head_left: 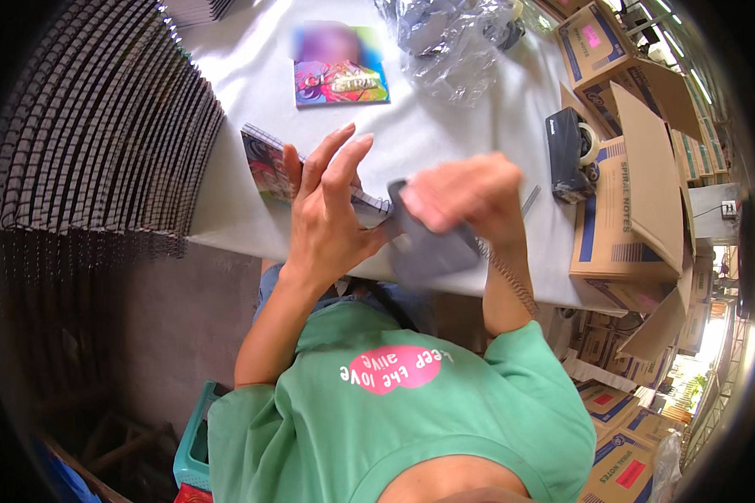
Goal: The person inserts a spiral binding into a notebook and uses pliers to trim and secure the wire ends.
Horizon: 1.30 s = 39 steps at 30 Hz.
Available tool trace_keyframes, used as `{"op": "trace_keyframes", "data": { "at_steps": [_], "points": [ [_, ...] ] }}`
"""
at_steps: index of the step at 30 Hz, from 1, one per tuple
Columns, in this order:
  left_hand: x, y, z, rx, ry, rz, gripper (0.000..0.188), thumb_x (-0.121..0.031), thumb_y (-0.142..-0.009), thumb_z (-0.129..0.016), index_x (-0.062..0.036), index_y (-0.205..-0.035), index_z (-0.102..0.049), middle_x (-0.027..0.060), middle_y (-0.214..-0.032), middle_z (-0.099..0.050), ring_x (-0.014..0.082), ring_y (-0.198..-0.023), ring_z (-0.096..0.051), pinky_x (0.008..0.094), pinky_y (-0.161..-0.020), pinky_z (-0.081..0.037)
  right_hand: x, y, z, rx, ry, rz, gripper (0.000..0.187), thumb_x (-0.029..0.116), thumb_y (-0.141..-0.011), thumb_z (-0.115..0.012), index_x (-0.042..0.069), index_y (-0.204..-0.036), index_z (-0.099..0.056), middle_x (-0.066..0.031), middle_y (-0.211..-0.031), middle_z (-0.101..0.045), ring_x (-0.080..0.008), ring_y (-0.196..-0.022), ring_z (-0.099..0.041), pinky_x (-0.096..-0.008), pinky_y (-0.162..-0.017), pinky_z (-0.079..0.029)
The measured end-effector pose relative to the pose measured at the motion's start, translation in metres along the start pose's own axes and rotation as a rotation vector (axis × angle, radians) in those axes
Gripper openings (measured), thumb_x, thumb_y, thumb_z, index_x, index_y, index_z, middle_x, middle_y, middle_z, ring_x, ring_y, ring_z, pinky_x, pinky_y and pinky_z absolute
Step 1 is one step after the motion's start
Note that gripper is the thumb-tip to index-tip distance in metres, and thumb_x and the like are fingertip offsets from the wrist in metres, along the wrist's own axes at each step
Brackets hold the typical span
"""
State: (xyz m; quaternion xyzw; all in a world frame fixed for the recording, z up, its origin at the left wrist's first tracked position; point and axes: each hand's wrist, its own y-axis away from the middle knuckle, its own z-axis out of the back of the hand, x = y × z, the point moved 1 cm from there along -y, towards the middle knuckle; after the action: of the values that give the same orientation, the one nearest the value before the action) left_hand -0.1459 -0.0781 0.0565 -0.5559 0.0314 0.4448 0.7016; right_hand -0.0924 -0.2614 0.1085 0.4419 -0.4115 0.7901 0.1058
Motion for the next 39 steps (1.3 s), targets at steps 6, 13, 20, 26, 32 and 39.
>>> {"op": "trace_keyframes", "data": {
  "at_steps": [6, 13, 20, 26, 32, 39],
  "points": [
    [0.002, -0.001, 0.001, -0.015, 0.032, -0.006, 0.103, -0.051, -0.045, -0.085, -0.0103, -0.129, -0.040, 0.0080, -0.117, -0.055, 0.0236, -0.120, -0.047, 0.0552, -0.110, 0.003, -0.002, 0.001, -0.009, -0.042, -0.296, 0.093, 0.017, -0.002, -0.068, -0.070, -0.001, -0.084, -0.071, -0.0127, -0.086, -0.070, -0.0184, -0.081, -0.069, -0.0308, -0.078, -0.054],
    [0.031, -0.016, 0.040, 0.015, -0.252, 0.098, 0.068, -0.053, -0.035, -0.086, -0.0069, -0.076, -0.057, 0.0055, -0.089, -0.047, 0.0279, -0.097, -0.044, 0.0459, -0.090, -0.036, -0.023, -0.004, -0.008, -0.167, -0.187, -0.197, 0.027, -0.015, -0.064, -0.061, -0.003, -0.086, -0.070, -0.0151, -0.091, -0.070, -0.0194, -0.088, -0.068, -0.0299, -0.079, -0.054],
    [0.038, -0.024, 0.041, -0.041, -0.209, -0.031, 0.064, -0.049, -0.031, -0.086, -0.0052, -0.064, -0.053, 0.0104, -0.101, -0.043, 0.0341, -0.109, -0.039, 0.0461, -0.086, -0.038, -0.022, -0.033, -0.005, 0.073, 0.069, -0.102, 0.017, -0.007, -0.068, -0.068, -0.001, -0.084, -0.071, -0.0140, -0.088, -0.070, -0.0197, -0.084, -0.069, -0.0301, -0.078, -0.054],
    [0.037, -0.022, 0.040, -0.039, -0.091, -0.016, 0.069, -0.053, -0.034, -0.087, -0.0047, -0.068, -0.051, 0.0145, -0.111, -0.037, 0.0390, -0.122, -0.032, 0.0560, -0.100, -0.034, -0.027, -0.030, -0.007, -0.013, -0.272, 0.070, 0.017, -0.004, -0.070, -0.070, -0.002, -0.087, -0.071, -0.0129, -0.087, -0.070, -0.0206, -0.082, -0.069, -0.0314, -0.077, -0.054],
    [0.047, -0.023, 0.040, -0.054, 0.002, 0.086, 0.070, -0.051, -0.033, -0.087, -0.0056, -0.071, -0.050, 0.0128, -0.108, -0.035, 0.0360, -0.119, -0.035, 0.0472, -0.087, -0.043, -0.037, -0.033, -0.008, -0.138, -0.467, 0.099, 0.016, -0.007, -0.073, -0.063, 0.000, -0.084, -0.072, -0.0182, -0.086, -0.069, -0.0239, -0.083, -0.069, -0.0338, -0.080, -0.055],
    [0.060, -0.010, 0.036, -0.128, 0.059, 0.175, 0.083, -0.050, -0.032, -0.089, -0.0095, -0.087, -0.042, 0.0099, -0.103, -0.032, 0.0244, -0.102, -0.037, 0.0340, -0.076, -0.042, -0.040, -0.044, -0.023, -0.064, -0.183, -0.011, 0.021, -0.010, -0.070, -0.064, -0.003, -0.088, -0.071, -0.0121, -0.087, -0.071, -0.0208, -0.080, -0.068, -0.0288, -0.076, -0.054]
  ]
}}
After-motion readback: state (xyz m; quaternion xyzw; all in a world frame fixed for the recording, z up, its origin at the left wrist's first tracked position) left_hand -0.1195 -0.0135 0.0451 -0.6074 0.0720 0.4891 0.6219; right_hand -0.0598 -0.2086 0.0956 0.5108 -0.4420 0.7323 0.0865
